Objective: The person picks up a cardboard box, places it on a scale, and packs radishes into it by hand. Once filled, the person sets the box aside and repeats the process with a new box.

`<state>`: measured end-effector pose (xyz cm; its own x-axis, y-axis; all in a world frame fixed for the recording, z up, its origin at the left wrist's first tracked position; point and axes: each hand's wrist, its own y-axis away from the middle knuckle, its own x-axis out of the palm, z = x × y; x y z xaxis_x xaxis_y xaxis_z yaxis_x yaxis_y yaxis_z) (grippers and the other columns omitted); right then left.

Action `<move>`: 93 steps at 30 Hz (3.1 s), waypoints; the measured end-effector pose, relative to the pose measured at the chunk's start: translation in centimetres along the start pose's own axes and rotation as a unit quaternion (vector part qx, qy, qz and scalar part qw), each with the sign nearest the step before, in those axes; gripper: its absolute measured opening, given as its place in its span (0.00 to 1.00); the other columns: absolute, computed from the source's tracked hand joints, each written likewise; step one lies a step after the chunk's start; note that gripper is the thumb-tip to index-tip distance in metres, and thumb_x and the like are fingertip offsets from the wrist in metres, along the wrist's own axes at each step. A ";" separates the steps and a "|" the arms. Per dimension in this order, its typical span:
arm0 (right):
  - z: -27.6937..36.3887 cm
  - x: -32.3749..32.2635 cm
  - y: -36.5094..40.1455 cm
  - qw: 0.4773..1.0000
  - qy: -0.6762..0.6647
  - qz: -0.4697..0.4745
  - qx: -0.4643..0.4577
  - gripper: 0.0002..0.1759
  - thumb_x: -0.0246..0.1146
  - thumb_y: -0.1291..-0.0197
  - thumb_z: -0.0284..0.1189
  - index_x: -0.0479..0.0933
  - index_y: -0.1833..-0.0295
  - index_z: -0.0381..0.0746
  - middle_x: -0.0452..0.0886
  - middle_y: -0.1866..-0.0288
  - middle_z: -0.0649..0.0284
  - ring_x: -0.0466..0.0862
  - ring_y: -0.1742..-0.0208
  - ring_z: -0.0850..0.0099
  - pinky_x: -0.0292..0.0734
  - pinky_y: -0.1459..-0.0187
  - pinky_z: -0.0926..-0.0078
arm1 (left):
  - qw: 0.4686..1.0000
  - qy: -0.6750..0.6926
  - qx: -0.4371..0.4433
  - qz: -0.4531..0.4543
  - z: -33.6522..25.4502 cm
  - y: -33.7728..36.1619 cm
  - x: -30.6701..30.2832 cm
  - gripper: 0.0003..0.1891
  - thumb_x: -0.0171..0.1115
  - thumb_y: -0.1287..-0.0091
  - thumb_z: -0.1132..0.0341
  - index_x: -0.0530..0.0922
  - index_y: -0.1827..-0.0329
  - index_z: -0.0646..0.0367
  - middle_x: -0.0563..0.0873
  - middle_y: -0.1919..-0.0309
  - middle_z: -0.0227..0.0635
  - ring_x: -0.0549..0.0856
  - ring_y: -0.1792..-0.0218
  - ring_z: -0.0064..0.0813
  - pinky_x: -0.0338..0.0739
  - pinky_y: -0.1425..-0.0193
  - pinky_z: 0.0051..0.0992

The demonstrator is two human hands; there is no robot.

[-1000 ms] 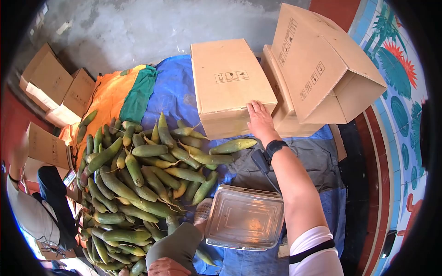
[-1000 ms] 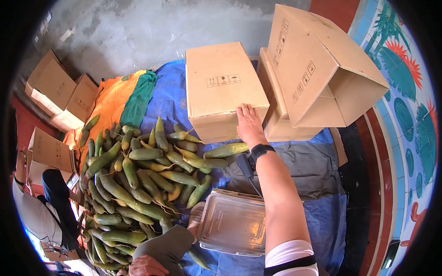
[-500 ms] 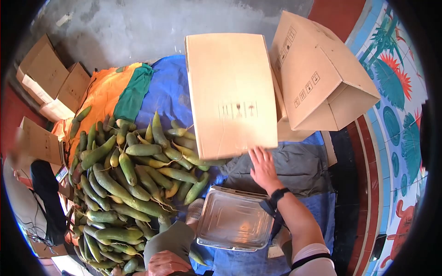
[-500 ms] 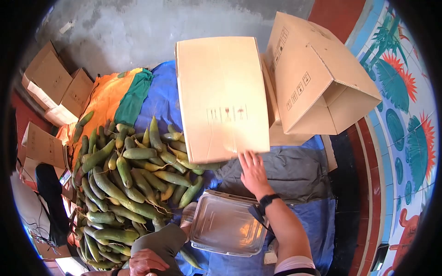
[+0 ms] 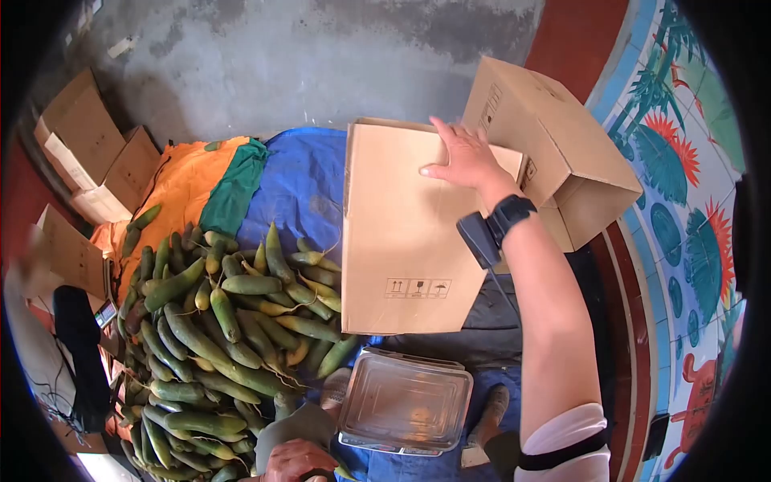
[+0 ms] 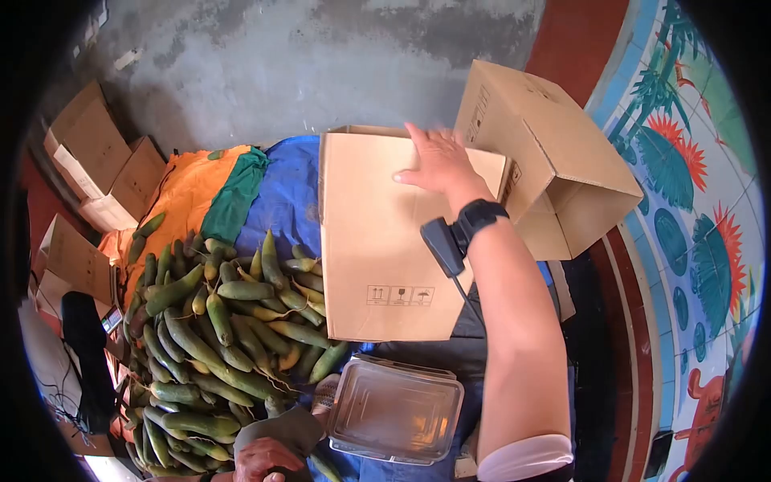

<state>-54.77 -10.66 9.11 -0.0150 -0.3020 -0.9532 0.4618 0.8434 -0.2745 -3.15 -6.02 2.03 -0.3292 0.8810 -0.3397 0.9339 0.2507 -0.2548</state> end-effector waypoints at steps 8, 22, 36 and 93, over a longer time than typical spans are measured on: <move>3.4 -3.9 1.5 0.970 -0.045 0.238 0.016 0.26 0.74 0.58 0.35 0.82 0.50 0.38 0.86 0.56 0.52 0.84 0.50 0.58 0.77 0.47 0.65 | 0.999 0.012 0.048 -0.021 0.4 -0.8 -0.7 0.08 0.56 0.32 0.68 0.79 0.63 0.64 0.83 0.67 0.42 0.82 0.67 0.43 0.76 0.60 0.38; 4.7 -0.4 0.0 0.974 -0.051 -0.183 -0.124 0.17 0.69 0.45 0.33 0.80 0.51 0.39 0.84 0.59 0.53 0.83 0.58 0.52 0.79 0.56 0.58 | 0.998 0.025 0.056 -0.028 0.9 0.2 -0.9 0.10 0.56 0.31 0.64 0.79 0.63 0.62 0.84 0.66 0.41 0.83 0.67 0.41 0.76 0.61 0.37; -0.4 27.8 10.0 0.991 0.128 0.021 -0.039 0.14 0.54 0.41 0.25 0.80 0.51 0.41 0.82 0.54 0.57 0.82 0.51 0.59 0.79 0.49 0.62 | 0.998 0.032 0.041 -0.020 0.7 -0.2 -1.9 0.14 0.56 0.31 0.60 0.79 0.65 0.65 0.85 0.69 0.43 0.84 0.72 0.39 0.76 0.66 0.35; 2.2 37.2 17.3 0.981 0.074 0.162 -0.078 0.24 0.66 0.51 0.26 0.70 0.47 0.34 0.76 0.50 0.49 0.80 0.48 0.54 0.76 0.47 0.56 | 1.000 -0.018 0.004 -0.015 1.5 -1.1 -4.4 0.17 0.58 0.31 0.55 0.79 0.62 0.65 0.86 0.68 0.43 0.84 0.72 0.37 0.74 0.71 0.32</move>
<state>-45.44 -8.29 -30.82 -0.0246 0.0514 -0.9984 0.3219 0.9459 0.0408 -2.92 -10.79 2.45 -0.3615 0.8583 -0.3643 0.9227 0.2732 -0.2721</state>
